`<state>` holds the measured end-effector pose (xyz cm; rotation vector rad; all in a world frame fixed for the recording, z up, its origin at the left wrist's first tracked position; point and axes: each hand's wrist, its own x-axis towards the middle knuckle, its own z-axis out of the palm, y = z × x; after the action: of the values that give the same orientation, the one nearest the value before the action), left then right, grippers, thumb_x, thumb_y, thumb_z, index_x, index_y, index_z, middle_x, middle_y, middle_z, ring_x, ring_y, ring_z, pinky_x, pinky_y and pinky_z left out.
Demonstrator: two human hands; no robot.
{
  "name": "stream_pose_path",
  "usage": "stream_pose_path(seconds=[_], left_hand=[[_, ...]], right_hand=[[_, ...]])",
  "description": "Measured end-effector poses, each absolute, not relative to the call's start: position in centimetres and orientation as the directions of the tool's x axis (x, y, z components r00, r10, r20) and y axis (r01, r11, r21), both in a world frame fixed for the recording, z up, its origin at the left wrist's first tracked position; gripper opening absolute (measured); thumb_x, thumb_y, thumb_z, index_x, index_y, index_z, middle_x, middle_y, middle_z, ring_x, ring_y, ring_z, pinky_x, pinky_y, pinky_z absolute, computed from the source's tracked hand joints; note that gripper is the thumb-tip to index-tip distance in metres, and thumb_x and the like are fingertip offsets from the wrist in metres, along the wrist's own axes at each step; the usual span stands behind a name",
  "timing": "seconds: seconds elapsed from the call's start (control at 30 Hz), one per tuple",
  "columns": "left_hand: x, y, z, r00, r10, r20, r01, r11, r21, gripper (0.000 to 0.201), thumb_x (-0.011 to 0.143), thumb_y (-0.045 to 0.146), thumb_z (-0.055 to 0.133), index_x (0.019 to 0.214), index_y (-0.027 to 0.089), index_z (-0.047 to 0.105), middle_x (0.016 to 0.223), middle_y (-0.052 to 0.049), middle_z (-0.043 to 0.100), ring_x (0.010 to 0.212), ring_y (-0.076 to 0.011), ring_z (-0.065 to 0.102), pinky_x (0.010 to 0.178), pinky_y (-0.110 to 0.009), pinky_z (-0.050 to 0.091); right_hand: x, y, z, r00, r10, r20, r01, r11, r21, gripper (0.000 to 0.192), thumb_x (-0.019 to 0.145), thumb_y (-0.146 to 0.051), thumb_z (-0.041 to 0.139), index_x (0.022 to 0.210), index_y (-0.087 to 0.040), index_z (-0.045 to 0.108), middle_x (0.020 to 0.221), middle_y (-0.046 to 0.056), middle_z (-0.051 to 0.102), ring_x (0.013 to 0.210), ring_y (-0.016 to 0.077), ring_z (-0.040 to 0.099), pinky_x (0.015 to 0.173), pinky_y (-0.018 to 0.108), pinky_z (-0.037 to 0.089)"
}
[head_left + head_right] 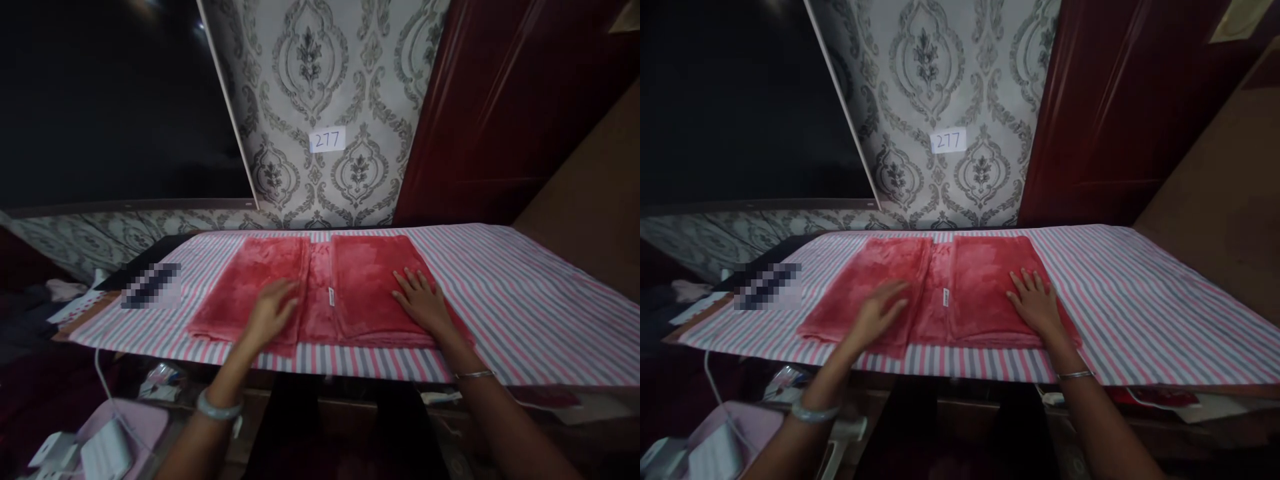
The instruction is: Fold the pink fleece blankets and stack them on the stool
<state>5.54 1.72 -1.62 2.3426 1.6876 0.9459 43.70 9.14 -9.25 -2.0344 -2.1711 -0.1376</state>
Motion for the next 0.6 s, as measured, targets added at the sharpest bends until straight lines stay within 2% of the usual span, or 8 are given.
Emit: stream_pose_path(seconds=[0.07,0.13,0.23,0.3,0.37,0.5,0.6], left_hand=[[1.9,1.3,-0.9,0.019,0.883,0.468,0.894,-0.224,0.387,0.032,0.093,0.038,0.052,0.118,0.024,0.066,0.125,-0.010,0.070,0.119,-0.0282,0.064,0.106,-0.049,0.050],[0.4,0.5,-0.8,-0.034,0.878,0.477,0.919,-0.159,0.360,0.027,0.091,0.037,0.056,0.111,0.023,0.066,0.117,-0.010,0.072,0.113,-0.0298,0.066,0.102,-0.049,0.052],[2.6,-0.6,-1.8,0.055,0.907,0.417,0.928,-0.201,0.313,0.015,0.090,0.036,0.059,0.095,0.022,0.064,0.099,-0.008,0.071,0.099,-0.0268,0.068,0.092,-0.044,0.055],[5.6,-0.7,-2.5,0.125,0.937,0.325,0.930,-0.224,0.290,0.015,0.091,0.034,0.059,0.091,0.020,0.062,0.094,-0.008,0.067,0.091,-0.0241,0.067,0.084,-0.039,0.056],[8.5,0.3,-2.8,0.140,0.960,0.243,0.949,-0.200,0.245,0.018,0.091,0.034,0.058,0.098,0.018,0.061,0.101,-0.010,0.064,0.093,-0.0246,0.066,0.084,-0.038,0.055],[11.5,4.1,-1.9,0.096,0.988,0.122,0.988,-0.110,0.109,0.035,0.089,0.026,0.059,0.121,0.013,0.055,0.121,-0.017,0.059,0.111,-0.0305,0.062,0.092,-0.040,0.051],[11.8,6.8,-1.5,0.035,0.999,0.022,0.995,-0.037,0.089,0.043,0.088,0.016,0.053,0.130,0.013,0.050,0.129,-0.019,0.055,0.109,-0.0303,0.064,0.088,-0.039,0.052]], right_hand=[[43.9,9.3,-9.5,-0.068,0.980,0.189,0.996,0.078,-0.045,0.059,0.102,-0.049,0.031,0.158,-0.030,0.035,0.165,0.005,0.029,0.151,0.0328,0.024,0.116,0.061,0.029],[44.0,9.4,-9.8,-0.074,0.977,0.201,0.996,0.085,-0.042,0.058,0.102,-0.049,0.029,0.157,-0.031,0.036,0.164,0.005,0.030,0.151,0.0330,0.025,0.115,0.062,0.030],[44.0,9.5,-9.9,-0.071,0.973,0.220,0.996,0.082,-0.041,0.058,0.102,-0.049,0.029,0.156,-0.031,0.038,0.164,0.005,0.031,0.151,0.0336,0.025,0.115,0.063,0.030],[44.0,9.4,-9.9,-0.066,0.974,0.215,0.996,0.077,-0.045,0.058,0.102,-0.050,0.030,0.156,-0.030,0.038,0.164,0.005,0.030,0.151,0.0335,0.024,0.115,0.062,0.030],[44.0,9.3,-9.7,-0.061,0.977,0.203,0.996,0.072,-0.049,0.058,0.102,-0.050,0.030,0.156,-0.030,0.037,0.165,0.005,0.029,0.151,0.0329,0.024,0.116,0.061,0.030],[43.9,9.2,-9.5,-0.056,0.979,0.196,0.997,0.066,-0.045,0.058,0.103,-0.050,0.031,0.156,-0.029,0.037,0.165,0.005,0.029,0.151,0.0321,0.024,0.116,0.060,0.030],[43.9,9.2,-9.7,-0.062,0.975,0.214,0.996,0.073,-0.045,0.058,0.103,-0.049,0.031,0.156,-0.029,0.038,0.164,0.006,0.031,0.151,0.0325,0.025,0.115,0.060,0.031]])
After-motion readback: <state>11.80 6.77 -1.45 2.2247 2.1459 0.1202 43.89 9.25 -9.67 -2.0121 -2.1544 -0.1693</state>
